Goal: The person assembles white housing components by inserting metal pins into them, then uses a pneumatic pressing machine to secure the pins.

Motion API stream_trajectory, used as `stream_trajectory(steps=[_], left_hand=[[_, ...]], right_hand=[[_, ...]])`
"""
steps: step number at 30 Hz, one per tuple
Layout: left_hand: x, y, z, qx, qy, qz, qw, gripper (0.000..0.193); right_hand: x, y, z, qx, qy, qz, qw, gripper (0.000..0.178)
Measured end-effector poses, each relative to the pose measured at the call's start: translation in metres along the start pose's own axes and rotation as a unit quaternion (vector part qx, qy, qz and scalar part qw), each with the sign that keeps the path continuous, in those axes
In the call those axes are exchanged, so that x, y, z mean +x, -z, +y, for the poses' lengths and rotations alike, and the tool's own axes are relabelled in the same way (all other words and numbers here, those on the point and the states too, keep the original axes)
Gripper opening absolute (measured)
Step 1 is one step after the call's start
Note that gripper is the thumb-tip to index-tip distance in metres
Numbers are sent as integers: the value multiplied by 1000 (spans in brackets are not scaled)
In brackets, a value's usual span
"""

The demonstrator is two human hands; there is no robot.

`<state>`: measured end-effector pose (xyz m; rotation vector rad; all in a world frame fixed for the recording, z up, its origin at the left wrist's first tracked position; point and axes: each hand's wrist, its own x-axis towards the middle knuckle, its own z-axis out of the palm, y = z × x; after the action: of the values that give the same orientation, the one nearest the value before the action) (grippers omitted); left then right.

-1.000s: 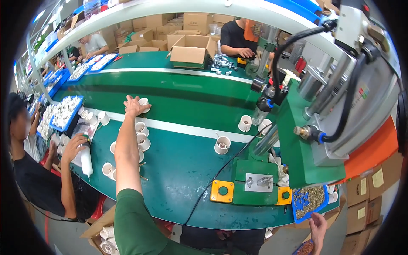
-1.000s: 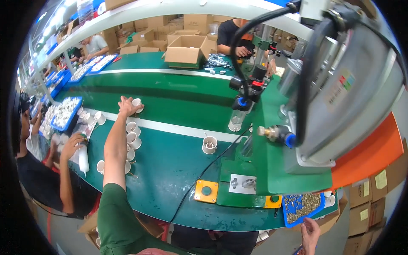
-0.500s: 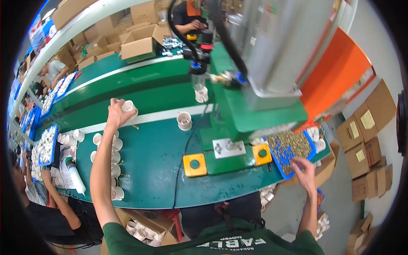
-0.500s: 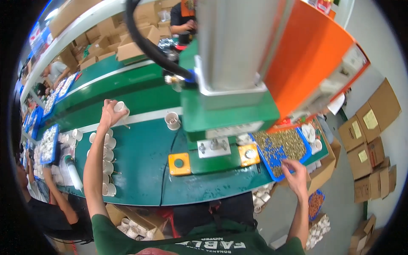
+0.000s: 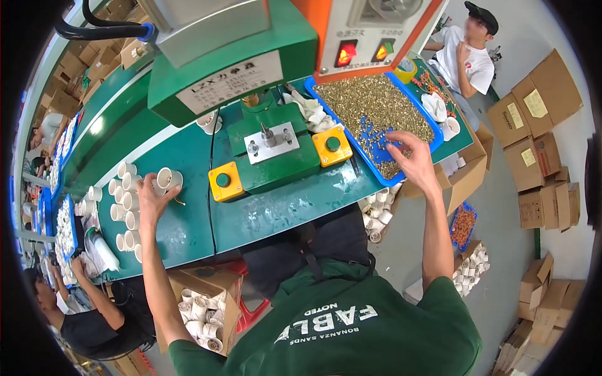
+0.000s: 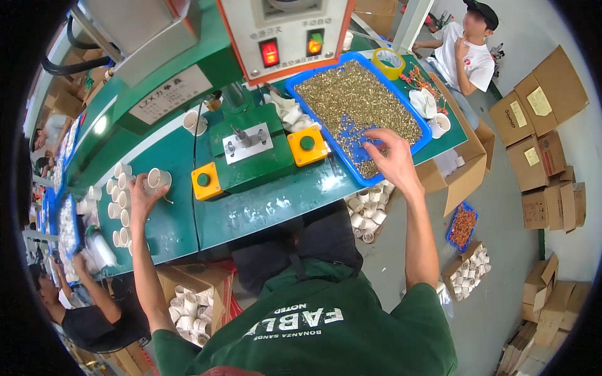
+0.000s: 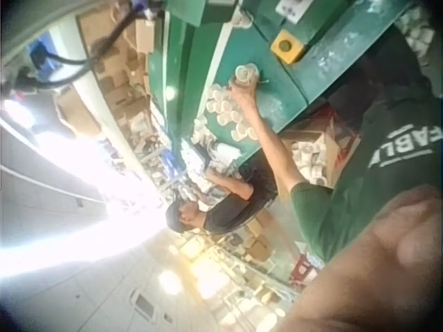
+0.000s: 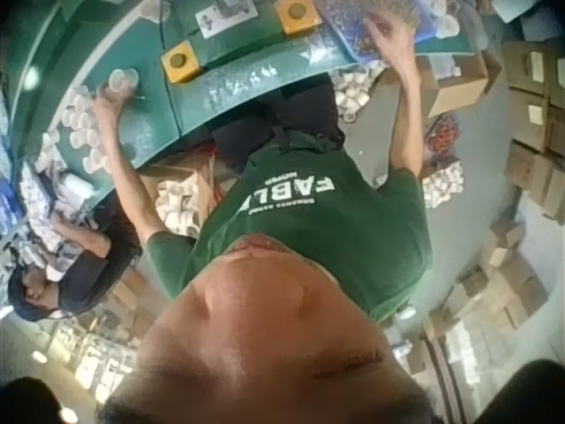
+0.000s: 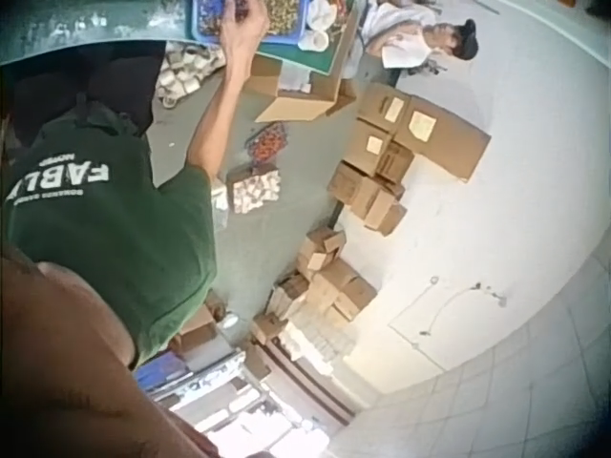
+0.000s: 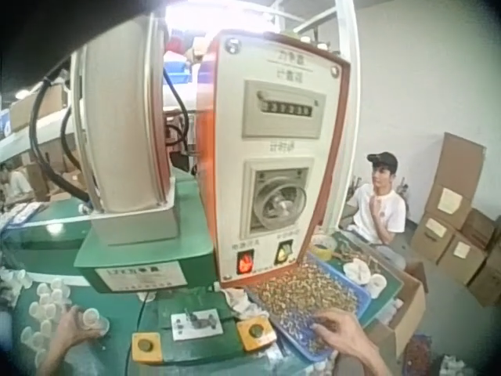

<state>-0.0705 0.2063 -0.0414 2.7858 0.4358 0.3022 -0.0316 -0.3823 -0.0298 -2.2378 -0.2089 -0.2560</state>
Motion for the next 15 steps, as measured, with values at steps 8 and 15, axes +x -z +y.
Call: stream_trajectory(steps=[8,15], left_hand=[[-14,50,14,-15,-95,131,987,43],[-10,14,153,-560,-41,-118,819,43]], right_hand=[[-1,-2,9,-18,10,3,1000,22],[0,-25,15,35,-15,23,999,20]])
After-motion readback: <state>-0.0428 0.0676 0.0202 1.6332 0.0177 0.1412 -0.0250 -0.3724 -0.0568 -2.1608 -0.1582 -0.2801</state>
